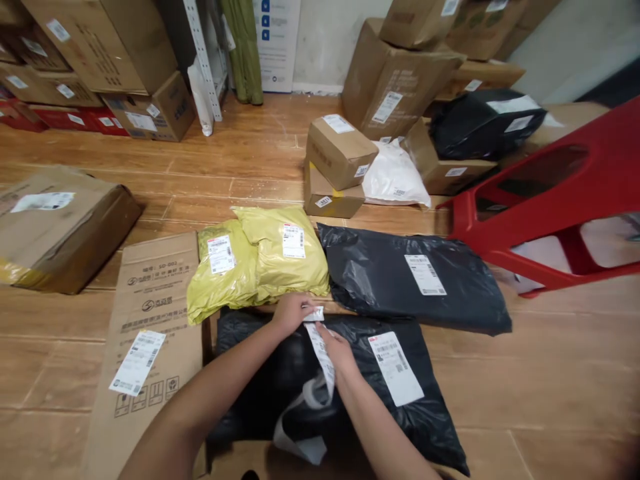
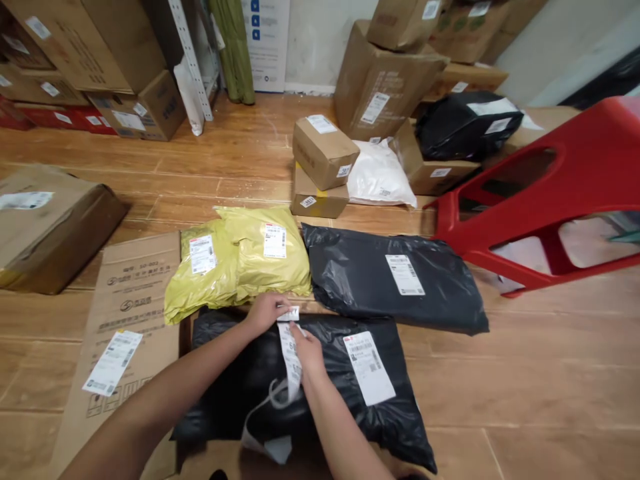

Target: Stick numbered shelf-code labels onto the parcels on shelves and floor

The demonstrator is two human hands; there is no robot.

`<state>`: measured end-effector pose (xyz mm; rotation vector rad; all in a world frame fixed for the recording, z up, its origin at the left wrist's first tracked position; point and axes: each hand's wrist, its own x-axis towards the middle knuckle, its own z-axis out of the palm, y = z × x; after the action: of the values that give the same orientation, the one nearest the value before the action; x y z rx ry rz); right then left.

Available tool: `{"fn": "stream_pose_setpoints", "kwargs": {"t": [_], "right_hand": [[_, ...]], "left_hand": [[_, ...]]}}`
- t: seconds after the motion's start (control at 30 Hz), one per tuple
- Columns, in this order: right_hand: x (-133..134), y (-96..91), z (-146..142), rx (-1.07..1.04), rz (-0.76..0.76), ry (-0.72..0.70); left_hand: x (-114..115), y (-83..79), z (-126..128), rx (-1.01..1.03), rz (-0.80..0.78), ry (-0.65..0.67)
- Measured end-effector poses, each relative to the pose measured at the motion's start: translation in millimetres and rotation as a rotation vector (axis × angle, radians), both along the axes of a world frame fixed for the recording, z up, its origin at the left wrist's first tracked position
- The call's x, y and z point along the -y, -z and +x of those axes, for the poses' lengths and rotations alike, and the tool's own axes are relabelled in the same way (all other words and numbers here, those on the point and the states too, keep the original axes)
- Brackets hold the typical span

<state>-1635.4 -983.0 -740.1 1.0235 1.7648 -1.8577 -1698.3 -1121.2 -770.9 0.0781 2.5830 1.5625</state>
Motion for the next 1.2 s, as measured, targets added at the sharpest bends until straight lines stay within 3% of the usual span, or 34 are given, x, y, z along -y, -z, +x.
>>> {"fn": "stream_pose_setpoints", "kwargs": {"t": [0.13,0.27,0.47,0.6,0.63,0.7,0.77,0.87,0.93,1.0,1.07,1.2], "right_hand": [[-17.7,-4.1,17.1,0.010,-0.023,-0.031],[-23.0,0.4,42.8,-0.021,-0.107,-0.047],[-9.4,-6.5,45.9,-0.108,-0.093,-0.145],[5.6,-11.7,26.3,-0.242,-0.014,-0.252],[9.5,-11.7,20.7,-0.276,0.017,-0.267],[17.4,-11.4,10.3,-0.342,0.063,-0.270],[26.3,-12.0,2.3,-0.417,0.105,-0.258],[42.0,-15.6,-5.2,-0.527,0.191,-0.359],[53.3,-18.4,-8.8,-0.553,0.168,-0.456],[64.1,-20.2,-12.2,-0.540,0.052,-0.485],[73.6,-21.1,-15.3,-0.524,-0.045,-0.468],[88.1,-20.8,-18.4,-0.515,-0.091,-0.508]], "left_hand": [[11.0,13.4,-28.8,-0.081,-0.238,-0.054],[24.5,20.6,-35.6,-0.127,-0.405,-0.006],[35.3,9.5,-48.1,-0.207,-0.539,-0.019],[34.2,-2.7,-61.4,-0.098,-0.565,-0.184],[32.0,-6.5,-57.4,-0.072,-0.491,-0.253],[28.0,-14.4,-36.6,-0.013,-0.116,-0.336],[27.9,-21.2,-1.8,0.071,0.349,-0.296],[41.0,-27.2,55.5,0.279,0.744,-0.261],[56.8,-28.5,83.1,0.364,0.837,-0.372],[72.6,-28.4,98.6,0.387,0.817,-0.479],[84.1,-27.6,105.8,0.383,0.784,-0.514],[92.9,-25.9,112.8,0.400,0.889,-0.589]]}}
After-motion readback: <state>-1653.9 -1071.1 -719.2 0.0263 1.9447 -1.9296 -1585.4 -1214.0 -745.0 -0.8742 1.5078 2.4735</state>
